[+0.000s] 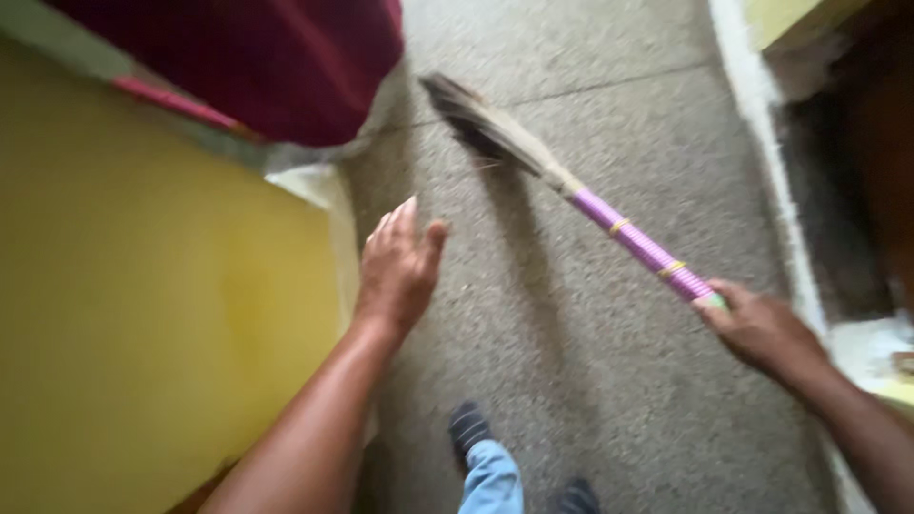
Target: The person sweeps a floor using a broom, pushing debris along a hallway and towards an entrance area with a floor mat.
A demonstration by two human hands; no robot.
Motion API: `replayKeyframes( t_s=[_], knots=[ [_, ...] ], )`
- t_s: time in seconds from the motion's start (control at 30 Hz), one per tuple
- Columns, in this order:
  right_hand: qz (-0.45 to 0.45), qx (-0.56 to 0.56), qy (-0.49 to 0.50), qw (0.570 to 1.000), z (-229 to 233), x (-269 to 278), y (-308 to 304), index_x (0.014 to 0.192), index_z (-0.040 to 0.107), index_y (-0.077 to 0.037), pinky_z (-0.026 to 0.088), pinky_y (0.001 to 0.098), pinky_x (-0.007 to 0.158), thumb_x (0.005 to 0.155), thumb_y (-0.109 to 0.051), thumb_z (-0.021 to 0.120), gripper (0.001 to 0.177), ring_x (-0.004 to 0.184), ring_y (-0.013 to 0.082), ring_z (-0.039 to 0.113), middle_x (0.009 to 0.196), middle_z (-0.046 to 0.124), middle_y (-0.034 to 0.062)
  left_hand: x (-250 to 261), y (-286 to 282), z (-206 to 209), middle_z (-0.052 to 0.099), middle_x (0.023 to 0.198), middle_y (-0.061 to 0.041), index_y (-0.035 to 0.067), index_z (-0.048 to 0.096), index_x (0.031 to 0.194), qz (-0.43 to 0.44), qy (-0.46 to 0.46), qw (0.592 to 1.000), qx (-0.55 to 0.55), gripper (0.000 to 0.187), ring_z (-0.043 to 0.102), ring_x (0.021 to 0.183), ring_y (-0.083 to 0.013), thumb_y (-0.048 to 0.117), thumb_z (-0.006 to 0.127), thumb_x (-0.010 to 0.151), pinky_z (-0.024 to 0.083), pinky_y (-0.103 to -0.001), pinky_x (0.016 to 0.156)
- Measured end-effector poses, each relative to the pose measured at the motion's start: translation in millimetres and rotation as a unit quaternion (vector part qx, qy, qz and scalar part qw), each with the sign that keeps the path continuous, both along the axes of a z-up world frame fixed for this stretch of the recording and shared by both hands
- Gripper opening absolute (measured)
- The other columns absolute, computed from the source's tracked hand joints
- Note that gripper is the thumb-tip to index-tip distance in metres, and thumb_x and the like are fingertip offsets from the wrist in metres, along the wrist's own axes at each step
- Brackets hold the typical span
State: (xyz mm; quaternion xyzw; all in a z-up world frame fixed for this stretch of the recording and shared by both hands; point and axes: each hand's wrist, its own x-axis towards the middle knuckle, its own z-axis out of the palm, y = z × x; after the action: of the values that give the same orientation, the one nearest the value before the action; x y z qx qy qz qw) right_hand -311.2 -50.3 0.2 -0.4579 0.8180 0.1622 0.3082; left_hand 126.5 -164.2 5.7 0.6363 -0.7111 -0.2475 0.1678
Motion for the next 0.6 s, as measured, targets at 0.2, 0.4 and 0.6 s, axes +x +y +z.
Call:
replayKeyframes(
  t_s=[0.2, 0.4, 0.6],
  knots=[
    [-0.012, 0.023, -0.013, 1.000, 9.9, 17.1, -0.9, 0.153, 0.049, -0.036, 0.058, 0.0477, 0.078, 0.094, -0.064, 0.050, 0.065, 0.082, 0.0293, 0.076, 0.086, 0.074, 0.0118, 5.3, -7.2, 4.1, 0.045, 0.154, -0.026, -0.001, 0.039, 0.154, 0.026, 0.002, 0.999, 0.020, 0.089, 0.035, 0.146, -0.0429, 0.070, 0.033, 0.100, 0.025, -0.051, 0.119],
    [0.035, 0.125, -0.007, 0.991, 2.8, 22.4, 9.4, 0.156, 0.043, -0.043, 0.062, 0.0401, 0.069, 0.097, -0.065, 0.038, 0.064, 0.074, 0.0228, 0.070, 0.083, 0.073, 0.0056, 12.3, -14.5, 2.4, 0.044, 0.153, -0.026, 0.001, 0.038, 0.154, 0.067, 0.018, 0.997, 0.042, 0.089, 0.037, 0.145, -0.0408, 0.069, 0.034, 0.098, 0.028, -0.049, 0.119],
    [-0.053, 0.080, 0.001, 0.995, -25.6, 11.0, 10.9, 0.154, 0.047, -0.035, 0.057, 0.0386, 0.069, 0.099, -0.061, 0.047, 0.061, 0.071, 0.0168, 0.070, 0.085, 0.069, 0.0019, 13.5, -14.3, 13.0, 0.040, 0.156, -0.023, 0.005, 0.033, 0.156, 0.107, -0.003, 0.988, 0.112, 0.091, 0.034, 0.146, -0.0400, 0.072, 0.028, 0.096, 0.027, -0.051, 0.117]
  ],
)
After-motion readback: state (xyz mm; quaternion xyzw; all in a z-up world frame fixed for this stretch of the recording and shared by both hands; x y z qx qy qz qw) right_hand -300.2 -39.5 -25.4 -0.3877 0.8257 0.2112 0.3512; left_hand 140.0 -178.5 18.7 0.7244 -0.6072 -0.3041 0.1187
